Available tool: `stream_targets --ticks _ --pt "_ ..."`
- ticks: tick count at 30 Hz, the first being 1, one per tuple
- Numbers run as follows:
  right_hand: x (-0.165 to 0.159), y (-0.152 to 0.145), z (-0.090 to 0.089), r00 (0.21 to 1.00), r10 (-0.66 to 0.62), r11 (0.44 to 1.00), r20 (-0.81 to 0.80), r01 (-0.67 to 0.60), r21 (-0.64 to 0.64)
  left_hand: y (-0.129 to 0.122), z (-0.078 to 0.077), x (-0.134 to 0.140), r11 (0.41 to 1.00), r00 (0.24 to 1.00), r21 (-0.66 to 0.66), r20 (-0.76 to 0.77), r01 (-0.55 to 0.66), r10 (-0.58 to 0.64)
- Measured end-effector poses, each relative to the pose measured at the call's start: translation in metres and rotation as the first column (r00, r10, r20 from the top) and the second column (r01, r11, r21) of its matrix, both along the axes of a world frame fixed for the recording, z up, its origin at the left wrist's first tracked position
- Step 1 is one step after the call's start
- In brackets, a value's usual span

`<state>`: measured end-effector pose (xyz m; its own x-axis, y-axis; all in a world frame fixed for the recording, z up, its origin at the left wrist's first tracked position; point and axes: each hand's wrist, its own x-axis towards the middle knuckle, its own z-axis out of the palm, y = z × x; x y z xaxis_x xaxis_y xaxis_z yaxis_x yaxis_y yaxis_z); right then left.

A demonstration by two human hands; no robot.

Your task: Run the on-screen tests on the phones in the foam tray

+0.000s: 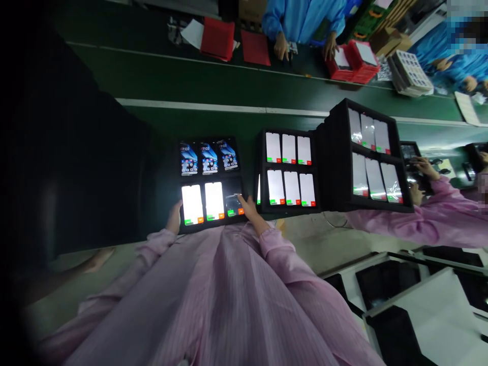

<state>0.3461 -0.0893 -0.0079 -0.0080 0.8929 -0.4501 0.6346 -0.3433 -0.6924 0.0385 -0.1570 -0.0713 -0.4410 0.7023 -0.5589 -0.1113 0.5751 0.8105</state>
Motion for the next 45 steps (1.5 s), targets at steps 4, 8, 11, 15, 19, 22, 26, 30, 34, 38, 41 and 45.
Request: stream_targets --ticks 4,8,11,15,19,22,26,30,34,38,41,45 --pt "0.009 -0.021 0.006 1.000 0.010 1.000 0.016 -0.010 0.028 -0.020 0.007 0.012 0.995 0.998 -0.094 -0.051 -0.041 0.036" --pt "0.004 -0.028 0.012 0.996 0.007 0.999 0.086 -0.011 0.045 -0.026 0.009 0.014 0.993 0.996 -0.110 -0.086 -0.033 0.024" --pt "-0.010 -0.008 0.020 0.986 0.026 0.984 0.167 -0.055 0.169 -0.006 0.012 0.008 0.998 0.993 -0.066 -0.117 -0.020 0.012" --pt "-0.035 0.041 0.035 0.940 0.112 0.890 0.321 -0.238 0.388 0.056 0.024 -0.002 0.991 0.965 0.118 -0.260 0.069 -0.036" --pt "-0.052 0.074 0.048 0.909 0.212 0.815 0.358 -0.367 0.449 0.119 0.036 -0.005 0.979 0.928 0.129 -0.358 0.155 -0.100" --pt "-0.057 0.074 0.054 0.855 0.381 0.733 0.352 -0.511 0.449 0.135 0.035 -0.007 0.986 0.927 0.058 -0.354 0.155 -0.125" --pt "-0.066 0.066 0.055 0.720 0.619 0.636 0.313 -0.694 0.337 0.119 0.023 -0.013 0.967 0.920 0.109 -0.348 0.230 -0.180" --pt "-0.076 0.070 0.053 0.671 0.674 0.627 0.309 -0.741 0.241 0.105 0.016 -0.018 0.952 0.912 0.128 -0.346 0.278 -0.219" --pt "-0.077 0.080 0.053 0.646 0.692 0.616 0.323 -0.761 0.202 0.103 0.013 -0.020 0.943 0.904 0.129 -0.349 0.306 -0.246" --pt "-0.073 0.087 0.052 0.688 0.647 0.671 0.330 -0.719 0.184 0.101 0.011 -0.017 0.943 0.906 0.149 -0.355 0.298 -0.230" --pt "-0.071 0.087 0.051 0.733 0.617 0.701 0.287 -0.677 0.223 0.101 0.013 -0.014 0.941 0.897 0.143 -0.375 0.306 -0.235" --pt "-0.059 0.084 0.054 0.822 0.530 0.761 0.210 -0.570 0.310 0.108 0.017 -0.010 0.979 0.897 0.041 -0.409 0.200 -0.166"
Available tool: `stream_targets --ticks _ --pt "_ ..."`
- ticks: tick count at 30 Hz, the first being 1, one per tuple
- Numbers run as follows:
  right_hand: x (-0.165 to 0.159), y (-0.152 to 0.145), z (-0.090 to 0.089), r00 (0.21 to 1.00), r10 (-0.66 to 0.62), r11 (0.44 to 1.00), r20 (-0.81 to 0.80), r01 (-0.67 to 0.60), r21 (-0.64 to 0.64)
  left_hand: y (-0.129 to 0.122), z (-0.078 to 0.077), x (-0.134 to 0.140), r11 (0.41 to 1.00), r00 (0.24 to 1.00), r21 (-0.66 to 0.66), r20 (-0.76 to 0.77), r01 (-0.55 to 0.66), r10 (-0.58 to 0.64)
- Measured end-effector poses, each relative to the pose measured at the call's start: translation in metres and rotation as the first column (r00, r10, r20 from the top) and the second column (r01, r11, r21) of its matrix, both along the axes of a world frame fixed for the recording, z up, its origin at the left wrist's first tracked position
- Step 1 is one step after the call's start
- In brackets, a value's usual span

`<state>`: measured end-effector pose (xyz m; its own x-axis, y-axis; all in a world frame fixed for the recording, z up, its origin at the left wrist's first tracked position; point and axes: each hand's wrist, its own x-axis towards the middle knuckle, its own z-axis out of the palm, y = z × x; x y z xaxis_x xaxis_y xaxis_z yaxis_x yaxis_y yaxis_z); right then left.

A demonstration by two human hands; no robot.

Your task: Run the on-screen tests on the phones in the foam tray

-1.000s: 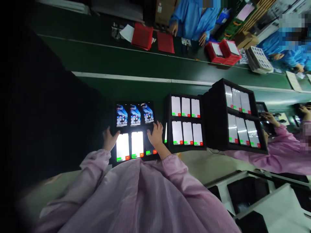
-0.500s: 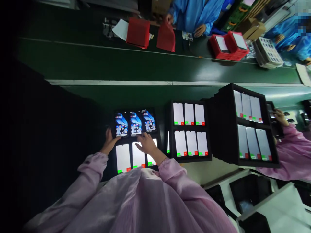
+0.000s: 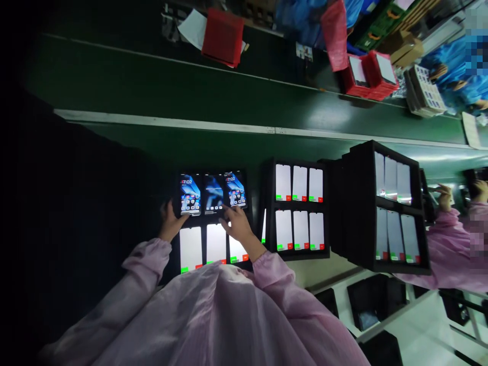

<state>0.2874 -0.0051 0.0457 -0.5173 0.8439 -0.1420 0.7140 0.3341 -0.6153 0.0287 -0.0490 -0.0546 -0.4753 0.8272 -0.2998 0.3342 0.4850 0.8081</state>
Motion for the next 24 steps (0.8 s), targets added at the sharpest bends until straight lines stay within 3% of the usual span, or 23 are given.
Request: stream_targets --ticks 4,9,20,24 --pt "0.025 -0.004 0.007 0.987 -0.163 0.985 -0.016 0.164 0.050 0.009 0.002 0.000 0.996 0.998 -0.075 -0.014 -0.055 0.054" --pt "0.044 -0.006 0.010 0.985 -0.163 0.985 0.049 0.160 0.057 0.014 0.003 0.001 0.995 0.997 -0.066 -0.033 -0.078 0.076" --pt "0.031 0.012 0.001 0.961 -0.198 0.980 0.191 0.198 0.017 0.010 0.011 0.006 0.994 0.993 0.007 0.042 -0.111 0.110" --pt "0.016 0.013 0.004 0.958 -0.196 0.981 0.208 0.194 0.031 0.012 0.010 0.011 0.978 0.978 -0.020 0.022 -0.209 0.210"
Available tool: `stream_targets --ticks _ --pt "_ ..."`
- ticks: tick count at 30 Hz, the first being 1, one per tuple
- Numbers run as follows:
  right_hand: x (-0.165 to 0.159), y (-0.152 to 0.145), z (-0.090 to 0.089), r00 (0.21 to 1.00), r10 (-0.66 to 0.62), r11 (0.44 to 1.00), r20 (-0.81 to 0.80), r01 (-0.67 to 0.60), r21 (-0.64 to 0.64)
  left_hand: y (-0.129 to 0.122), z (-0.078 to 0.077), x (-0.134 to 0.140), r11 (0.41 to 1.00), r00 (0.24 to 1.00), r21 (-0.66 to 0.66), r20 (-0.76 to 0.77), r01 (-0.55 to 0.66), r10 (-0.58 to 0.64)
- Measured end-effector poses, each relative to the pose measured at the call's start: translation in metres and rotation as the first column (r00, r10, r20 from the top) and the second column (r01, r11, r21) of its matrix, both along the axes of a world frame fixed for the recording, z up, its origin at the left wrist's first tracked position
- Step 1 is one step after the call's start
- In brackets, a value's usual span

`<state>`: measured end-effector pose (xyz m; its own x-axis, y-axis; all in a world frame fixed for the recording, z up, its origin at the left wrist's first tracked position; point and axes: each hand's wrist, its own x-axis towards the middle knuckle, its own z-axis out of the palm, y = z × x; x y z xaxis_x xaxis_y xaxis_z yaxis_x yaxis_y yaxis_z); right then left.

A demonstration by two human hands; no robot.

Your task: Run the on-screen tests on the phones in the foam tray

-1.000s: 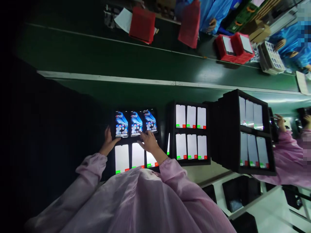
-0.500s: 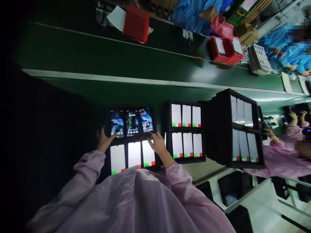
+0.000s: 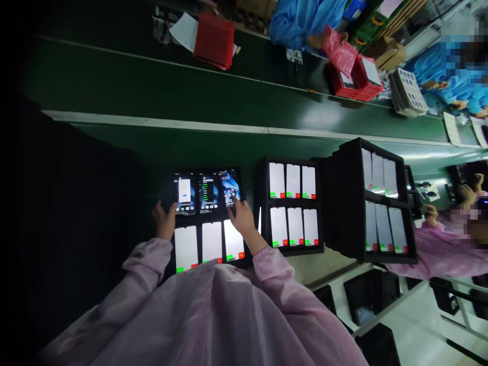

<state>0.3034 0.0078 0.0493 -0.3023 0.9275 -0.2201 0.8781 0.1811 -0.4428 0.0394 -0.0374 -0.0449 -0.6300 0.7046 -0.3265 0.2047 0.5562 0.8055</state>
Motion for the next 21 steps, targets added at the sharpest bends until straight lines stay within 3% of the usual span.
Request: stream_targets --ticks 3,7,14,16,21 --pt "-0.017 -0.011 0.000 0.997 0.074 0.997 -0.028 -0.074 0.003 0.003 -0.002 0.002 0.997 0.997 -0.009 -0.014 -0.078 0.078" --pt "-0.037 -0.026 -0.004 0.977 0.197 0.979 -0.083 -0.201 -0.032 0.004 -0.002 0.004 0.997 0.996 0.038 -0.058 -0.063 0.065" --pt "-0.039 -0.028 -0.004 0.971 0.215 0.973 -0.105 -0.222 -0.065 0.004 0.006 0.010 0.996 0.992 0.044 -0.093 -0.082 0.086" --pt "-0.034 -0.028 -0.002 0.980 0.175 0.982 -0.099 -0.181 -0.059 0.005 0.008 0.012 0.995 0.991 0.048 -0.097 -0.090 0.094" --pt "-0.012 -0.025 0.003 0.994 -0.113 0.992 0.007 0.114 -0.052 0.006 0.012 0.013 0.994 0.991 0.035 -0.082 -0.101 0.104"
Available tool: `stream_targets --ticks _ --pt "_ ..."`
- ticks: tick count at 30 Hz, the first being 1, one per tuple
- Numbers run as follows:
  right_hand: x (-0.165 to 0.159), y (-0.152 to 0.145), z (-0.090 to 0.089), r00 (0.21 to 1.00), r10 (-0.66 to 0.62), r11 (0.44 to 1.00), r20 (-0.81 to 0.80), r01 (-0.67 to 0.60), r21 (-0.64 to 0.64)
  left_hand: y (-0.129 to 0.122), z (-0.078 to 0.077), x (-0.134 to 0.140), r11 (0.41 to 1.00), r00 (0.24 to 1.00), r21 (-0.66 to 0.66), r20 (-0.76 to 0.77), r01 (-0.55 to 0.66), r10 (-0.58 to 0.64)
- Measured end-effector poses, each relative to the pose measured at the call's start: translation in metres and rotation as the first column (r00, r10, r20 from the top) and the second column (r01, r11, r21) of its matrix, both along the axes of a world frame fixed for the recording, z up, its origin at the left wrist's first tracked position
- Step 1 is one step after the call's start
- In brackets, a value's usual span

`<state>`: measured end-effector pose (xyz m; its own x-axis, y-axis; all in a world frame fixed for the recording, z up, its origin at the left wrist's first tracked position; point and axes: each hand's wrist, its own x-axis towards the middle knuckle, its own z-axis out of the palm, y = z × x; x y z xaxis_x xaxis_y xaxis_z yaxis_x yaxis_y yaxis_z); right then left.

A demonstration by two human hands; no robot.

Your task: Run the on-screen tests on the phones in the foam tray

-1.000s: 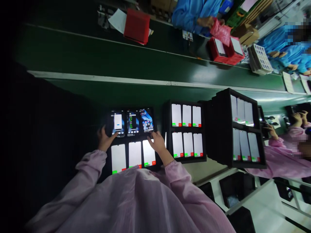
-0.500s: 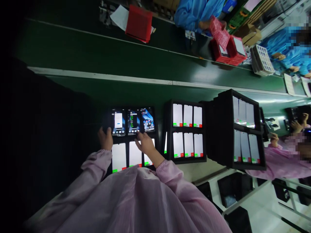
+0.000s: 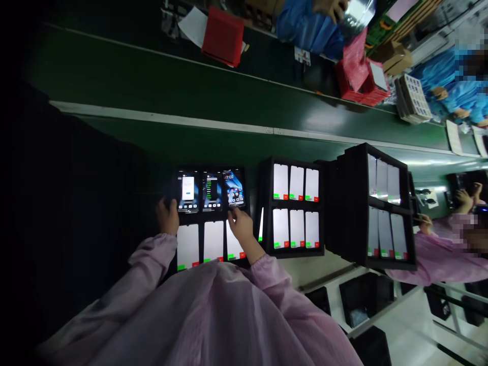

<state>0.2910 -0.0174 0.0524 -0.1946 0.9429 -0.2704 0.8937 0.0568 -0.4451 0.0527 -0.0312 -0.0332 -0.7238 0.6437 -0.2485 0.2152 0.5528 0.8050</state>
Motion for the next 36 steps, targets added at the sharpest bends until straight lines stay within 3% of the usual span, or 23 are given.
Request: stream_targets --ticks 5,13,22,27,36 --pt "0.012 0.008 -0.001 0.996 -0.069 0.996 0.060 0.072 -0.051 -0.001 -0.005 -0.003 1.000 1.000 0.009 -0.026 0.016 -0.015" --pt "0.010 0.021 -0.005 0.994 -0.096 0.995 0.057 0.096 -0.003 0.000 -0.006 -0.005 1.000 1.000 0.006 0.017 0.017 -0.017" --pt "0.015 0.032 0.003 0.988 -0.128 0.991 -0.086 0.131 0.026 0.000 -0.008 -0.004 1.000 1.000 0.021 -0.005 0.009 -0.009" --pt "0.009 0.046 0.002 0.993 -0.074 0.997 -0.091 0.075 0.015 -0.001 -0.013 -0.003 0.999 0.997 0.037 -0.076 0.012 -0.009" --pt "-0.014 0.065 0.005 0.999 0.009 1.000 -0.041 -0.009 -0.017 -0.001 -0.011 -0.007 1.000 1.000 0.007 -0.007 0.015 -0.015"
